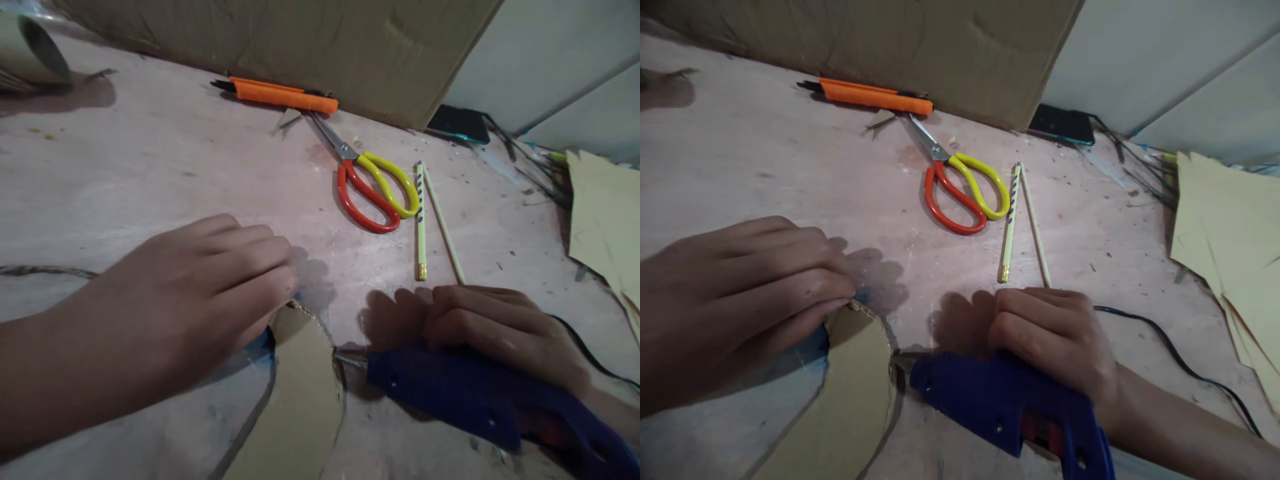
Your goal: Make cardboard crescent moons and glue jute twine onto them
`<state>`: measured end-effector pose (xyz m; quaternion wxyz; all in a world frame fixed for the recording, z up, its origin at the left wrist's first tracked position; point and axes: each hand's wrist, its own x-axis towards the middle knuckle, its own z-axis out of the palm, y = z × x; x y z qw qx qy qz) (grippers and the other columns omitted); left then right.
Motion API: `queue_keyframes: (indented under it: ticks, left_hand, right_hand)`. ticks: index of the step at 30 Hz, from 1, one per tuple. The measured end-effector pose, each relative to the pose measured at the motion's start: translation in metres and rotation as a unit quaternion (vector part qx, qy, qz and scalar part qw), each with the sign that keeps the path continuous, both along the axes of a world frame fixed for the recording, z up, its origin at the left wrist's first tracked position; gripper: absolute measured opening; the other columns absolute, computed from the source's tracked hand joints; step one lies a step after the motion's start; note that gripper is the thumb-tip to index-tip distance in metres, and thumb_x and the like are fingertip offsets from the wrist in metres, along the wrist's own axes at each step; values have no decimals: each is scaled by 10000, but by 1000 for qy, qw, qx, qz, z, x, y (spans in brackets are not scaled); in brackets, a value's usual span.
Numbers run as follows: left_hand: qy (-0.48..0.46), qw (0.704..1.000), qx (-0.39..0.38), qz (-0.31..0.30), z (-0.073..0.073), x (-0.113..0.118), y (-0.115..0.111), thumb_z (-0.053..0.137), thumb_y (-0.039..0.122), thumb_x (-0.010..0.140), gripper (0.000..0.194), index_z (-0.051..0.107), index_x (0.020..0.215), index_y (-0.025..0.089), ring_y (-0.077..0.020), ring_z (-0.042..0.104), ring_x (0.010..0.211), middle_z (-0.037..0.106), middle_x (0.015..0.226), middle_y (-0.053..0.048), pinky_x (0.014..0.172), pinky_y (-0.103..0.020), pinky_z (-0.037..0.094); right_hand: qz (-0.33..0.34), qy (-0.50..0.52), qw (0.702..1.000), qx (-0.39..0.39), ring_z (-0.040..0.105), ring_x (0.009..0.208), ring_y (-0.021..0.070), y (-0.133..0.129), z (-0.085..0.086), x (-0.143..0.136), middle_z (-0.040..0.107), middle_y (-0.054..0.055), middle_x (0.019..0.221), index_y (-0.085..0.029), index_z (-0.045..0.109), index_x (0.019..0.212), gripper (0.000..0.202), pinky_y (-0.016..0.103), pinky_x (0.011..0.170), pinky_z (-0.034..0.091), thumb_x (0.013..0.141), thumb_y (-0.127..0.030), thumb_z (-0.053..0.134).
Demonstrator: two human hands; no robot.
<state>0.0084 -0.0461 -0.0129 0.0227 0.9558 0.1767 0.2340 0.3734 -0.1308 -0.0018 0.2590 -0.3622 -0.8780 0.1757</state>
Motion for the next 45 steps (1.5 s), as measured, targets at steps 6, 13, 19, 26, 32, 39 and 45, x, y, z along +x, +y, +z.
queue_keyframes:
  ticks: [6,13,19,26,32,39,45]
  left_hand:
    - [14,1000,10,1,0,-2,0,449,194,1253,204,570,1113,280,-271,741,925,769,1062,-33,774,-483,560]
    - [12,1000,-6,7,-1,-1,-1,485,176,1230,179,560,1116,291,-273,729,975,757,1080,-25,842,-484,553]
    - [-1,1000,-10,9,-5,-5,0,479,182,1224,188,619,1160,289,-261,747,1027,780,1122,-17,903,-470,561]
    - [-3,1000,-21,8,-6,-7,1,523,177,1206,172,643,1165,293,-257,760,1020,806,1135,-1,882,-467,560]
    - [9,999,-34,10,-2,-6,-2,508,101,1215,202,637,1183,253,-255,712,1060,770,1172,-22,925,-483,517]
    - [9,1000,-13,2,-1,-6,-1,522,113,1225,181,641,1194,246,-256,720,1073,779,1218,-31,927,-481,532]
    - [11,1000,-29,2,-3,-6,-1,528,129,1224,173,641,1172,250,-262,727,1072,786,1220,-30,924,-492,537]
  right_hand:
    - [12,-34,999,-7,552,690,126,2,8,-3,565,-39,823,-260,570,1054,211,281,614,424,1215,-124,582]
    - [-9,-18,1000,10,533,657,147,0,2,-4,552,-36,801,-269,574,1052,219,315,569,403,1268,-246,542]
    - [-19,-13,1000,1,540,633,159,-3,-2,-3,553,-32,779,-282,558,1039,346,328,553,389,1342,-368,414]
    - [1,31,999,-31,510,605,174,0,-2,-5,537,-18,770,-271,564,1024,411,336,533,371,1345,-407,348]
    - [7,27,999,-28,523,636,173,-1,-3,-2,540,-12,785,-266,548,1040,414,345,570,365,1354,-407,318]
    - [3,13,999,-34,522,670,162,-4,-3,1,527,-7,817,-257,570,1034,302,348,619,374,1321,-278,477]
    - [5,11,999,-36,552,656,175,-6,0,1,567,4,801,-263,568,1028,337,352,591,390,1330,-302,424]
